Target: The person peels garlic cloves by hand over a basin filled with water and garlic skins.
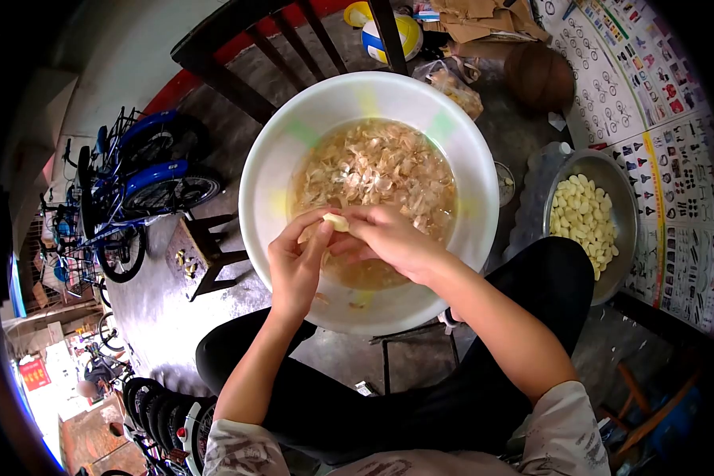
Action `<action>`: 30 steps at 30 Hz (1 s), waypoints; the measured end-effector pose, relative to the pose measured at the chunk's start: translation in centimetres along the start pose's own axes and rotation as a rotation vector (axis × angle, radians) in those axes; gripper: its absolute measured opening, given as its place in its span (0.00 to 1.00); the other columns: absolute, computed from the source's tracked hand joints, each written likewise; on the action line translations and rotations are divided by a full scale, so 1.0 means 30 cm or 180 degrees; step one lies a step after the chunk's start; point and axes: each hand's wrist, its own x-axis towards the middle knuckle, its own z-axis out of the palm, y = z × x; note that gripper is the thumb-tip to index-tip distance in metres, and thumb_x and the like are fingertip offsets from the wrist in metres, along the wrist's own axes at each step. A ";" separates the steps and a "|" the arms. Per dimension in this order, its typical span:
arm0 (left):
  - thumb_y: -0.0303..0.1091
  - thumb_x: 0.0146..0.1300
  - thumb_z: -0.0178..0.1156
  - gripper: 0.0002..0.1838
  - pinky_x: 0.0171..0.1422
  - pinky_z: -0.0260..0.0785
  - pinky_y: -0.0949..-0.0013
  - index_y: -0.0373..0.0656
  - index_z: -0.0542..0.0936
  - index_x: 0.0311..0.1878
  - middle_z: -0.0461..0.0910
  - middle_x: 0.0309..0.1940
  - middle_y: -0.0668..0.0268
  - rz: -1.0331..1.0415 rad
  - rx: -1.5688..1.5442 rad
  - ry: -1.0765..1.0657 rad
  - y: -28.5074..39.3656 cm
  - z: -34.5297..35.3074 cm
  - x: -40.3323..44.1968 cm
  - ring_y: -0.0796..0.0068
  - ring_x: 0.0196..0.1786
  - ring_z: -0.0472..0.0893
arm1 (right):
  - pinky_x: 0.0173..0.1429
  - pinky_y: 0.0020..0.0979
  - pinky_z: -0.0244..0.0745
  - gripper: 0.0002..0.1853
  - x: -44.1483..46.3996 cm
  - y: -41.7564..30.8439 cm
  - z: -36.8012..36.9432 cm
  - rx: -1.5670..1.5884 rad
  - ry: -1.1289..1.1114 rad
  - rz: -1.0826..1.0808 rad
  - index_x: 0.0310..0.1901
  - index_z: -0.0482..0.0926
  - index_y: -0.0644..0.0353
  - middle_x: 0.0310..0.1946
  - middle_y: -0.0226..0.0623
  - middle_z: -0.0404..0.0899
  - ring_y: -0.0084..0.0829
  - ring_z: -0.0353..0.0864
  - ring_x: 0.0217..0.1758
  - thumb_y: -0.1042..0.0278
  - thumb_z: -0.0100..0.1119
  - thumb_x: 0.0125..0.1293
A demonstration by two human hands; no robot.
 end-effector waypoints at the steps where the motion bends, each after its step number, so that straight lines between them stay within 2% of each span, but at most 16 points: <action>1: 0.24 0.69 0.61 0.11 0.45 0.74 0.75 0.32 0.82 0.51 0.81 0.46 0.65 -0.0004 0.0002 0.0000 0.003 -0.006 0.004 0.77 0.43 0.80 | 0.42 0.30 0.81 0.17 0.015 0.007 -0.024 0.0338 -0.0246 0.0153 0.53 0.79 0.66 0.43 0.40 0.83 0.30 0.86 0.45 0.61 0.50 0.77; 4: 0.22 0.69 0.59 0.11 0.44 0.75 0.82 0.33 0.82 0.52 0.80 0.49 0.64 0.0309 0.0785 -0.0230 0.026 -0.033 0.016 0.79 0.45 0.82 | 0.42 0.29 0.80 0.17 0.010 0.015 -0.051 0.0912 -0.0470 0.0384 0.53 0.79 0.63 0.44 0.38 0.83 0.28 0.85 0.46 0.58 0.51 0.76; 6: 0.20 0.67 0.60 0.10 0.39 0.72 0.82 0.34 0.83 0.51 0.77 0.47 0.67 0.0021 0.1432 -0.0421 0.064 -0.030 0.014 0.84 0.36 0.79 | 0.43 0.27 0.80 0.17 -0.003 0.006 -0.045 0.1131 -0.0435 0.0449 0.52 0.80 0.62 0.43 0.38 0.83 0.26 0.85 0.46 0.57 0.52 0.76; 10: 0.20 0.67 0.60 0.12 0.30 0.65 0.81 0.34 0.82 0.53 0.76 0.46 0.69 0.0474 0.1690 -0.0563 0.060 -0.025 0.006 0.90 0.26 0.71 | 0.41 0.22 0.76 0.11 -0.024 -0.010 -0.029 -0.0110 -0.0056 0.0259 0.46 0.81 0.60 0.40 0.35 0.82 0.22 0.82 0.40 0.63 0.54 0.74; 14: 0.31 0.69 0.59 0.13 0.29 0.61 0.79 0.38 0.80 0.54 0.76 0.41 0.71 -0.0881 -0.0596 -0.0229 0.047 -0.075 0.033 0.85 0.25 0.68 | 0.34 0.20 0.70 0.07 -0.027 -0.049 -0.079 -0.0760 0.0215 0.0061 0.44 0.79 0.60 0.33 0.27 0.77 0.16 0.72 0.32 0.73 0.51 0.70; 15: 0.33 0.71 0.56 0.14 0.31 0.62 0.80 0.37 0.77 0.55 0.76 0.41 0.72 -0.1410 -0.1585 -0.0187 0.052 -0.096 0.046 0.85 0.27 0.69 | 0.29 0.18 0.63 0.09 -0.048 -0.076 -0.094 -0.0949 0.0252 -0.0106 0.42 0.80 0.62 0.28 0.25 0.72 0.13 0.66 0.28 0.74 0.48 0.69; 16: 0.33 0.71 0.56 0.14 0.31 0.62 0.80 0.37 0.77 0.55 0.76 0.41 0.72 -0.1398 -0.1604 -0.0207 0.041 -0.105 0.054 0.85 0.27 0.69 | 0.27 0.15 0.57 0.10 -0.082 -0.119 -0.106 -0.1071 0.0359 -0.0328 0.40 0.80 0.62 0.26 0.24 0.71 0.13 0.63 0.26 0.72 0.46 0.71; 17: 0.33 0.71 0.53 0.15 0.34 0.64 0.80 0.36 0.76 0.55 0.76 0.42 0.70 -0.1596 -0.2337 -0.0309 0.020 -0.114 0.063 0.83 0.31 0.71 | 0.35 0.25 0.71 0.09 -0.105 -0.143 -0.171 -0.1349 0.0409 -0.0387 0.40 0.82 0.62 0.32 0.29 0.79 0.17 0.70 0.29 0.72 0.50 0.71; 19: 0.33 0.72 0.50 0.15 0.36 0.65 0.80 0.35 0.74 0.56 0.77 0.43 0.69 -0.1782 -0.3083 -0.0422 0.022 -0.111 0.068 0.82 0.35 0.72 | 0.46 0.28 0.72 0.12 -0.219 -0.215 -0.242 -0.2763 0.0752 -0.1470 0.36 0.84 0.65 0.35 0.33 0.82 0.26 0.79 0.37 0.69 0.53 0.72; 20: 0.31 0.71 0.49 0.15 0.38 0.66 0.79 0.35 0.73 0.56 0.76 0.44 0.66 -0.1816 -0.3086 -0.0311 0.044 -0.094 0.065 0.81 0.38 0.73 | 0.43 0.26 0.70 0.12 -0.276 -0.249 -0.282 -0.3269 0.1120 -0.1715 0.37 0.85 0.65 0.32 0.32 0.81 0.22 0.78 0.36 0.69 0.53 0.73; 22: 0.28 0.70 0.48 0.15 0.40 0.67 0.78 0.35 0.72 0.56 0.76 0.45 0.64 -0.1851 -0.3101 -0.0213 0.066 -0.081 0.055 0.80 0.41 0.73 | 0.38 0.24 0.68 0.11 -0.426 -0.330 -0.310 -0.3406 0.1930 -0.1321 0.46 0.85 0.64 0.31 0.31 0.82 0.17 0.73 0.32 0.70 0.54 0.73; 23: 0.27 0.69 0.47 0.15 0.43 0.69 0.78 0.34 0.72 0.57 0.76 0.47 0.62 -0.1826 -0.3187 -0.0272 0.072 -0.079 0.052 0.78 0.43 0.74 | 0.40 0.22 0.69 0.11 -0.479 -0.315 -0.440 -0.3398 0.2096 -0.1351 0.48 0.84 0.66 0.35 0.31 0.84 0.16 0.74 0.35 0.72 0.53 0.73; 25: 0.25 0.68 0.46 0.16 0.46 0.70 0.77 0.34 0.71 0.57 0.75 0.48 0.61 -0.1780 -0.3289 -0.0325 0.076 -0.078 0.046 0.76 0.45 0.75 | 0.34 0.22 0.65 0.11 -0.562 -0.286 -0.594 -0.3191 0.2478 -0.1695 0.51 0.82 0.68 0.29 0.25 0.80 0.14 0.70 0.30 0.77 0.53 0.72; 27: 0.22 0.66 0.45 0.19 0.58 0.73 0.73 0.32 0.69 0.60 0.75 0.49 0.60 -0.1782 -0.3264 -0.0375 0.075 -0.079 0.038 0.72 0.52 0.76 | 0.33 0.24 0.65 0.09 -0.657 -0.284 -0.718 -0.3417 0.2865 -0.0838 0.48 0.82 0.67 0.28 0.28 0.80 0.15 0.69 0.29 0.76 0.54 0.72; 28: 0.22 0.66 0.45 0.19 0.58 0.73 0.73 0.32 0.69 0.60 0.75 0.49 0.60 -0.1774 -0.3273 -0.0377 0.080 -0.073 0.034 0.72 0.52 0.76 | 0.33 0.24 0.65 0.09 -0.686 -0.272 -0.791 -0.3426 0.2865 -0.0845 0.48 0.82 0.67 0.28 0.28 0.80 0.15 0.69 0.29 0.76 0.54 0.72; 30: 0.21 0.70 0.44 0.19 0.66 0.73 0.71 0.30 0.66 0.63 0.76 0.54 0.57 -0.1597 -0.2847 -0.0358 0.100 -0.054 0.030 0.69 0.59 0.77 | 0.36 0.27 0.67 0.07 -0.710 -0.212 -0.937 -0.4465 0.3303 0.0084 0.44 0.81 0.66 0.28 0.33 0.78 0.20 0.70 0.30 0.74 0.57 0.70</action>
